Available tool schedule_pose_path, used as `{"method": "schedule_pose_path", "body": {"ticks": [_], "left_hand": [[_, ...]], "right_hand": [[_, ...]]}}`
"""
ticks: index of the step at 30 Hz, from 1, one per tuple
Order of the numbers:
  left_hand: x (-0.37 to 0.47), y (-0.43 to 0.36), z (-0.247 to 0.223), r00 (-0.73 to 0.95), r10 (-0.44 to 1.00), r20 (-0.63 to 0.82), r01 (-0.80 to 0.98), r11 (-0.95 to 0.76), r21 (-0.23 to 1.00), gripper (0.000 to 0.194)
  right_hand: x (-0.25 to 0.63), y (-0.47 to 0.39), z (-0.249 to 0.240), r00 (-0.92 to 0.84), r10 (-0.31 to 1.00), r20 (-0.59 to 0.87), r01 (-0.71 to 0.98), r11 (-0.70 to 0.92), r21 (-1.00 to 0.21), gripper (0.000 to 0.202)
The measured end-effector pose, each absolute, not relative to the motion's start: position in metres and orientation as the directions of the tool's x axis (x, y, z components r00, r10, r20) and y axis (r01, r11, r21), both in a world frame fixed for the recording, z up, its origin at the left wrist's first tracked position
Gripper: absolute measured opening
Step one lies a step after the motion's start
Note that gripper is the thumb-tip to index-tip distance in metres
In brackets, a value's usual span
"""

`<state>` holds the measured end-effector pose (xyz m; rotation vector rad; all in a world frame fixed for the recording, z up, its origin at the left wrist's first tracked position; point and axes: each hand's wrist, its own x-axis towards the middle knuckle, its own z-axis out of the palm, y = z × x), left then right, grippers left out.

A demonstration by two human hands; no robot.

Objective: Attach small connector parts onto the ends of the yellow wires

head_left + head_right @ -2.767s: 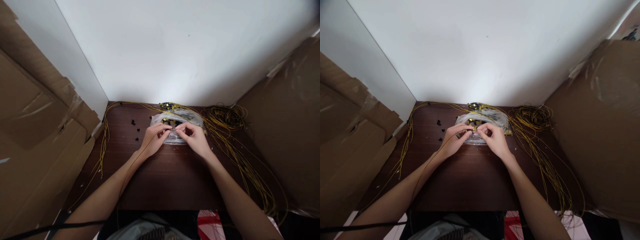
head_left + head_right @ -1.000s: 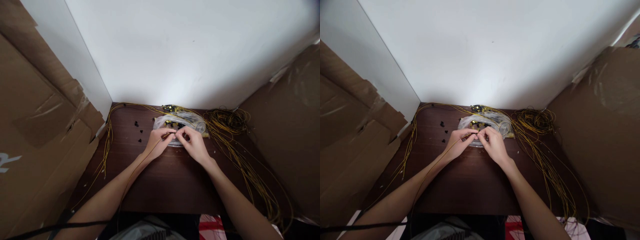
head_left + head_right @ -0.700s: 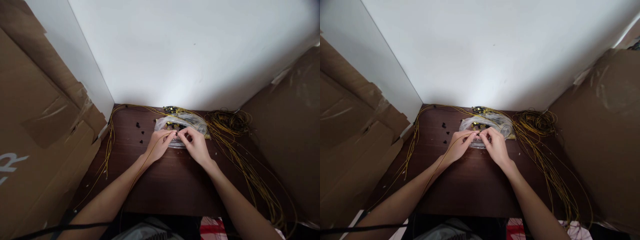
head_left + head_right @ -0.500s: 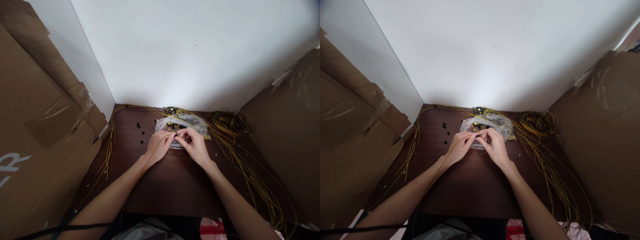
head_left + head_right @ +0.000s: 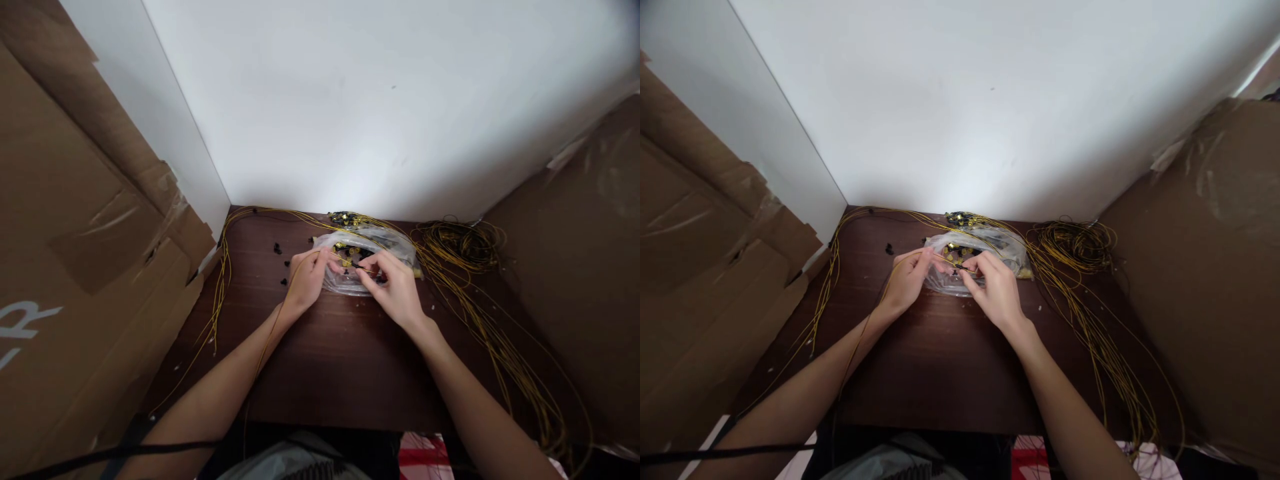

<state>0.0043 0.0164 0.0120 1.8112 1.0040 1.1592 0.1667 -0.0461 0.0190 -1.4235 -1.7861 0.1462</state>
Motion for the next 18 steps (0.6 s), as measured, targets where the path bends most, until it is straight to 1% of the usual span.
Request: {"method": "schedule_pose_path", "body": {"ticks": [3, 5, 6, 8, 12, 14, 18], "left_hand": [[0.007, 0.019, 0.012, 0.167, 0.958, 0.232, 0.007, -0.236, 0.972, 0.045], [0.010, 0.018, 0.011, 0.176, 0.969, 0.172, -0.114, -0.153, 0.982, 0.045], [0.011, 0.016, 0.011, 0.203, 0.964, 0.169, -0.136, -0.143, 0.980, 0.044], [0.013, 0.013, 0.010, 0.276, 0.936, 0.218, -0.088, -0.201, 0.976, 0.041], [0.014, 0.007, 0.009, 0.385, 0.860, 0.334, 0.098, -0.398, 0.912, 0.028], [0.013, 0.007, 0.008, 0.377, 0.856, 0.353, 0.113, -0.421, 0.900, 0.027], [0.012, 0.010, 0.009, 0.302, 0.890, 0.341, 0.057, -0.374, 0.926, 0.027]], "right_hand": [[0.167, -0.046, 0.020, -0.012, 0.845, 0.535, 0.762, 0.354, -0.542, 0.009], [0.166, -0.046, 0.021, 0.000, 0.845, 0.535, 0.747, 0.355, -0.562, 0.008], [0.165, -0.047, 0.022, 0.009, 0.845, 0.534, 0.735, 0.357, -0.577, 0.008], [0.163, -0.047, 0.022, 0.022, 0.846, 0.532, 0.707, 0.363, -0.607, 0.008], [0.160, -0.048, 0.021, -0.006, 0.854, 0.521, 0.669, 0.391, -0.633, 0.008], [0.160, -0.048, 0.020, -0.018, 0.856, 0.517, 0.657, 0.400, -0.639, 0.009], [0.164, -0.049, 0.024, 0.023, 0.850, 0.526, 0.646, 0.389, -0.656, 0.010]]}}
